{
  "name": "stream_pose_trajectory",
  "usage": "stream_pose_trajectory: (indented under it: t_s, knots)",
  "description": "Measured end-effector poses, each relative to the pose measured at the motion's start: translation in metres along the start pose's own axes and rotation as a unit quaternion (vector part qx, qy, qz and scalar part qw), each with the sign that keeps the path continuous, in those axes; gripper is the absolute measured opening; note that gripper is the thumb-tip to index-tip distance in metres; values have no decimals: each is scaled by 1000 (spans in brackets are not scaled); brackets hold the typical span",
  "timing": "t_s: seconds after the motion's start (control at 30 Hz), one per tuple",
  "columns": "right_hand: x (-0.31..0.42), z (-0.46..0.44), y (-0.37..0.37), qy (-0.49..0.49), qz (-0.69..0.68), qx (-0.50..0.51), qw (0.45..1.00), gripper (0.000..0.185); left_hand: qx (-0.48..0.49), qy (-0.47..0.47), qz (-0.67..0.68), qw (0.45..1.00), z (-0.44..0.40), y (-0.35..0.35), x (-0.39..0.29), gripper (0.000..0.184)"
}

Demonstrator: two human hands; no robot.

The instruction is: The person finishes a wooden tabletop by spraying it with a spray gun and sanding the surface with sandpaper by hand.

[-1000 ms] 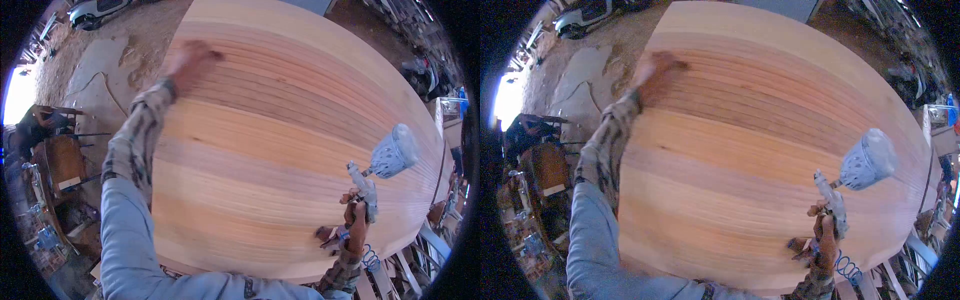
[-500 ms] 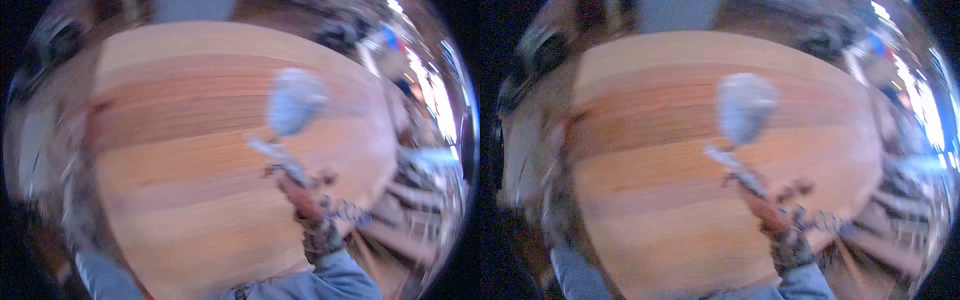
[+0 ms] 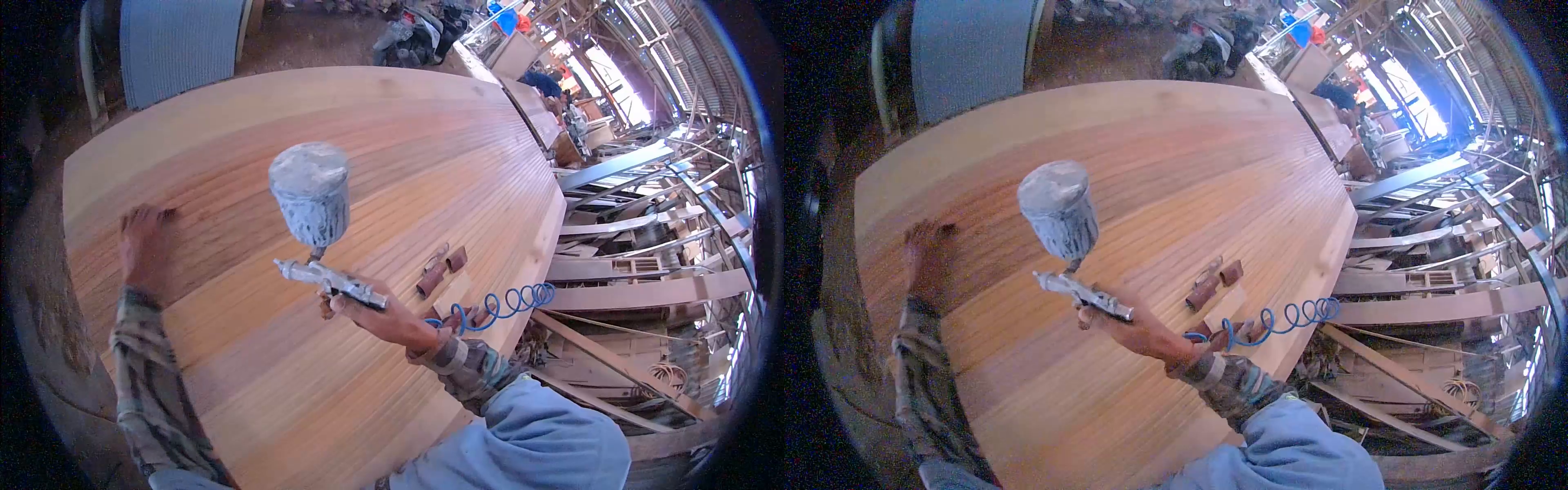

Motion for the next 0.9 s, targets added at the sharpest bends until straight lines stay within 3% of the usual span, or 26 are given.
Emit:
stream_pose_trajectory:
  t_s: [0.07, 0.27, 0.3, 0.37, 0.5, 0.57, 0.67, 0.73, 0.83, 0.87, 0.9]
  knots:
    - [3, -1, 2, -48, 24, 16, 998, 22, 8, -33, -4, 999, 12, 4, 19, 22]
    - [-25, 4, -33, -49, 44, 12, 998, 23, -4, -45, -6, 999, 42, -14, 58, 21]
    - [-38, 9, -42, 17, 65, 10, 998, 23, -4, -50, 4, 999, 48, -22, 51, 21]
    - [-58, 17, -50, 58, 40, 11, 997, 26, 0, -52, 50, 997, 49, -37, 21, 21]
    - [-51, 29, -31, 40, -16, 0, 999, 32, 33, -36, 171, 984, -14, 3, -88, 21]
    - [-44, 30, -25, 54, 3, -24, 998, 36, -10, -17, 74, 997, -51, 82, -107, 24]
    - [-41, 32, -16, 16, 40, -43, 998, 36, 61, -18, 45, 997, -42, 54, -105, 24]
    - [-46, 34, -27, 43, 42, -17, 998, 38, -2, -10, 112, 994, 18, 3, -41, 26]
    - [-43, 30, -29, 35, 30, -1, 999, 36, -13, -212, 62, 975, 129, -95, 109, 23]
    - [-48, 31, -27, 38, 26, 2, 999, 36, -17, -184, -102, 977, 190, -100, 193, 25]
    - [-51, 30, -29, 30, 21, -12, 999, 35, -40, -231, -162, 958, 197, -141, 172, 26]
Point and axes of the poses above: each hand's wrist, its own z-axis away from the middle knuckle, its own y-axis out of the palm, x = y × z, the point moved 6 cm from there along -z, towards the middle knuckle, and after that the axes turned 10 degrees about z, right-handed, at the moved point
